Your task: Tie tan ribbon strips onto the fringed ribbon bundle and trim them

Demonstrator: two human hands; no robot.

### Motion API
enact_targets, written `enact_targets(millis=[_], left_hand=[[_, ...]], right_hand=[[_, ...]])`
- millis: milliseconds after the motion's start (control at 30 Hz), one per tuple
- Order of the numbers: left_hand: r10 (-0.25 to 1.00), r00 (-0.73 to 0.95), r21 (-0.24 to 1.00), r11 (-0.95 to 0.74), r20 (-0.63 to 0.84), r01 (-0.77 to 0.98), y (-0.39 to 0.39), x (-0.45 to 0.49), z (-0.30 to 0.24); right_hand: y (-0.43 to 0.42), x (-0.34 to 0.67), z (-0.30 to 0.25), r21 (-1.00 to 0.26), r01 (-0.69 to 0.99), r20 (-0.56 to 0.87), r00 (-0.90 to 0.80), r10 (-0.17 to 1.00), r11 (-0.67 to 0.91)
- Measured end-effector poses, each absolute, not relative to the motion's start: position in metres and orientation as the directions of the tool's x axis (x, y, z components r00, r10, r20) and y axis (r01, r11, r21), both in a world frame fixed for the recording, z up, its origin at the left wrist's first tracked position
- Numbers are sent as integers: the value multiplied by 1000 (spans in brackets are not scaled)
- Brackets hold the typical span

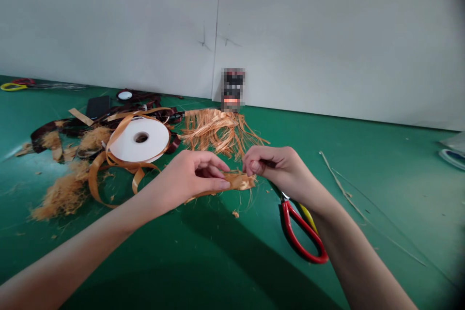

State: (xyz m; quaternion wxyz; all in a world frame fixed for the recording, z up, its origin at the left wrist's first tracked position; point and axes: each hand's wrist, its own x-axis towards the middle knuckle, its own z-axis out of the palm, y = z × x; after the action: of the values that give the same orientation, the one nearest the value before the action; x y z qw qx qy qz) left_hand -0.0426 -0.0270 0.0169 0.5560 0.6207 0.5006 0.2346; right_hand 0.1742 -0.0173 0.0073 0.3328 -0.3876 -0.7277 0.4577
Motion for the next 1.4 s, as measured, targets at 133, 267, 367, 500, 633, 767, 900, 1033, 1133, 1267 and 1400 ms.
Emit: enact_targets(millis=[133, 267, 367, 500, 633, 767, 900, 1033, 1133, 1267, 1400], left_hand=[[877, 405, 939, 128, -257, 319, -26, -43, 17], [871, 403, 945, 176, -279, 274, -28, -43, 19], [869, 408, 946, 181, -281, 267, -28, -44, 20], [877, 403, 947, 155, -264, 283, -30, -44, 20], [881, 405, 955, 144, -243, 258, -30, -44, 19], [881, 425, 963, 111, -209, 244, -28, -41, 20], [886, 413, 949, 84, -211, 305, -28, -41, 18], [901, 368, 932, 97, -231, 349, -31, -48, 14], [898, 349, 919, 128, -267, 374, -31, -52, 12], [900, 331, 906, 137, -283, 401, -30, -53, 10], [893, 351, 914, 138, -281, 381, -28, -51, 9]], right_hand=[[-14, 168, -2, -971, 78, 155, -515, 843, 227], [-17, 163, -9, -993, -63, 122, -510, 851, 104], [-20, 161, -12, -988, -155, 74, -490, 869, -3], [-22, 160, -15, -952, -276, 16, -468, 884, -129], [-22, 159, -18, -900, -381, -13, -463, 886, -212], [-23, 156, -19, -846, -463, -32, -451, 892, -265], [-22, 160, -14, -816, -524, -39, -370, 928, -243], [-15, 180, -7, -814, -565, 1, -232, 973, -135], [-10, 194, -5, -849, -524, 25, -175, 984, -72], [-12, 196, -8, -934, -350, 11, -218, 976, -68], [-19, 182, -13, -991, -94, -52, -352, 934, -91]])
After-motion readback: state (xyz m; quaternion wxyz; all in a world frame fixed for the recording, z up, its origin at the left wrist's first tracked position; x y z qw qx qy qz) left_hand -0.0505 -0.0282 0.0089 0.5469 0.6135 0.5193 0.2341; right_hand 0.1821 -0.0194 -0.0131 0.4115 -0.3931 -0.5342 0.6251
